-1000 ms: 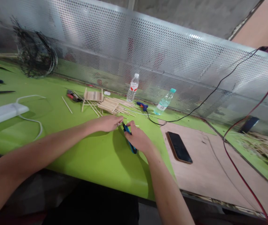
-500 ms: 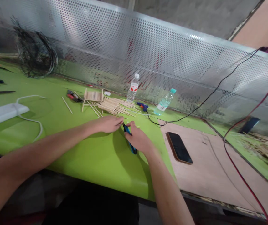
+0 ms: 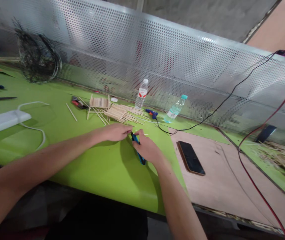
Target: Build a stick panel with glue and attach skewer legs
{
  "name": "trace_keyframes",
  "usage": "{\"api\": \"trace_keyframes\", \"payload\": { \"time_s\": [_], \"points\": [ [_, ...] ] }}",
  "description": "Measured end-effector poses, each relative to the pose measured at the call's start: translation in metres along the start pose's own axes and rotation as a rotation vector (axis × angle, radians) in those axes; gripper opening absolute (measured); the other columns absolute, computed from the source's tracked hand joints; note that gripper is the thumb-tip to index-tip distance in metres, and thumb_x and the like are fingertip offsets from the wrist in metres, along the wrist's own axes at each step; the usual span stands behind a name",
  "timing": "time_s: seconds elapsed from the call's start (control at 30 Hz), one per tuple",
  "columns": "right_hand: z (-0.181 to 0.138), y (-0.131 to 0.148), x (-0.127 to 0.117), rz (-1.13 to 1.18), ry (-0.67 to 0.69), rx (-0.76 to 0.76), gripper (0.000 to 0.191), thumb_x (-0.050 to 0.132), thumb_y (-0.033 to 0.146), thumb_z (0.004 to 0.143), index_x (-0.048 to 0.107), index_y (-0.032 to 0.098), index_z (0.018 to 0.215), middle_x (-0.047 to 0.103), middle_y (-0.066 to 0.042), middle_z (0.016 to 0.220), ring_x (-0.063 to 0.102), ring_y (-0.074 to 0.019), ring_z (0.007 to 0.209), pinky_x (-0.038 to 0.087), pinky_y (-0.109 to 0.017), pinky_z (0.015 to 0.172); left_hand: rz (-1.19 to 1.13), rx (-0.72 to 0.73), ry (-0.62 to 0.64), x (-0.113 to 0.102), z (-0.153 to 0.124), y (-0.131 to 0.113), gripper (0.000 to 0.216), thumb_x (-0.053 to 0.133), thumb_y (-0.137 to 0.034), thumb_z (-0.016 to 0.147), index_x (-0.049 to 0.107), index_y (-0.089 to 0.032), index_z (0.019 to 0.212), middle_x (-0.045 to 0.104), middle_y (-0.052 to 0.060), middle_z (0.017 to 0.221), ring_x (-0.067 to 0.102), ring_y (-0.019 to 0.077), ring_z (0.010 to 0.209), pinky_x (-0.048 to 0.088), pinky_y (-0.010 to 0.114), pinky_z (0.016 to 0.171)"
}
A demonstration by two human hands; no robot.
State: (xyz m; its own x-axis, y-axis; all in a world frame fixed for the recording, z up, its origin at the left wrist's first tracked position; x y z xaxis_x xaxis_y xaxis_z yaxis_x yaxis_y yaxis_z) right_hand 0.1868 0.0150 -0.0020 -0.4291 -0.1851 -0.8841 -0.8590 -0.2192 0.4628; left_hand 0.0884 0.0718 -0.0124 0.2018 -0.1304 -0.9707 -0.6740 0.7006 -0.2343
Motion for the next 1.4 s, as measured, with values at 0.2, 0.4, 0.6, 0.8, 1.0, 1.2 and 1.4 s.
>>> {"api": "trace_keyframes", "payload": {
  "time_s": [0.2,0.4,0.6,0.8,1.0,1.2,1.4],
  "points": [
    [-0.0003,-0.0008,-0.0001,0.004,-0.004,-0.006,0.03,0.048,0.035,0.098,0.045,0.022,0.126,0.061,0.001,0.067,0.055,-0.0202,0.059,0.033,-0.028,0.062,0.022,-0.002,-0.015,-0.0037,-0.0002,-0.0043,0.023,0.043,-0.024,0.092,0.065,-0.023,0.1,0.072,0.007,0.094,0.065,0.0227,0.081,0.041,0.03,0.063],
    [-0.0001,-0.0031,0.0008,0.014,0.001,-0.005,0.032,0.048,0.034,0.098,0.044,0.021,0.127,0.062,0.001,0.068,0.057,-0.0206,0.06,0.033,-0.029,0.061,0.025,-0.006,0.011,-0.001,0.0015,-0.0034,0.024,0.043,-0.028,0.091,0.066,-0.022,0.093,0.071,0.007,0.086,0.063,0.0223,0.072,0.04,0.032,0.061],
    [0.0,-0.0016,-0.0004,0.005,-0.005,-0.006,0.033,0.048,0.036,0.099,0.046,0.021,0.127,0.065,-0.002,0.074,0.059,-0.0218,0.064,0.033,-0.029,0.062,0.005,-0.02,0.016,-0.0042,0.0,-0.004,0.007,0.054,-0.021,0.078,0.06,-0.022,0.074,0.067,0.005,0.075,0.061,0.0218,0.068,0.036,0.032,0.057],
    [0.0,-0.0004,-0.0005,-0.001,-0.008,-0.015,0.03,0.048,0.034,0.098,0.045,0.022,0.126,0.062,0.0,0.07,0.059,-0.0218,0.064,0.034,-0.029,0.062,0.01,-0.046,0.048,-0.0033,-0.0001,-0.0032,0.01,0.053,-0.023,0.077,0.063,-0.023,0.075,0.069,0.006,0.077,0.063,0.0224,0.07,0.039,0.032,0.06],
    [-0.0001,0.0,-0.0013,-0.015,-0.019,-0.014,0.03,0.049,0.034,0.098,0.046,0.021,0.125,0.061,0.0,0.069,0.058,-0.0211,0.063,0.033,-0.028,0.061,0.01,-0.051,0.071,-0.0031,-0.0015,-0.004,0.008,0.053,-0.024,0.074,0.061,-0.023,0.073,0.069,0.005,0.075,0.061,0.0218,0.067,0.038,0.032,0.058],
    [0.0002,-0.0015,0.0,-0.003,-0.015,-0.022,0.032,0.048,0.036,0.098,0.045,0.021,0.126,0.06,0.001,0.068,0.055,-0.0202,0.06,0.032,-0.028,0.06,0.007,-0.059,0.089,-0.0019,-0.0014,-0.0031,0.01,0.053,-0.025,0.073,0.062,-0.022,0.073,0.068,0.005,0.075,0.059,0.0204,0.065,0.037,0.031,0.056],
    [-0.0001,-0.0007,0.0005,0.0,-0.007,-0.004,0.031,0.048,0.034,0.098,0.044,0.021,0.126,0.058,0.001,0.067,0.055,-0.0202,0.061,0.032,-0.028,0.062,0.044,-0.068,0.09,0.0003,-0.0007,-0.0024,0.016,0.054,-0.025,0.075,0.07,-0.022,0.078,0.071,0.007,0.077,0.062,0.0219,0.066,0.041,0.032,0.059]
  ]
}}
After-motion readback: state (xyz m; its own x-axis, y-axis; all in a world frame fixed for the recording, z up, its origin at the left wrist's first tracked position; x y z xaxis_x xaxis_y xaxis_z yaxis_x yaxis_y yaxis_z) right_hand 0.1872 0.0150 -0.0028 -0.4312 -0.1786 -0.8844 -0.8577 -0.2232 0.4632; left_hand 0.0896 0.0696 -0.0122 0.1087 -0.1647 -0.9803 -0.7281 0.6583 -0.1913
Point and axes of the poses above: each hand's wrist, its own z-axis towards the middle knuckle, its own x-axis out of the palm, y = z × x, the point moved 10 cm from there along z, towards the middle knuckle
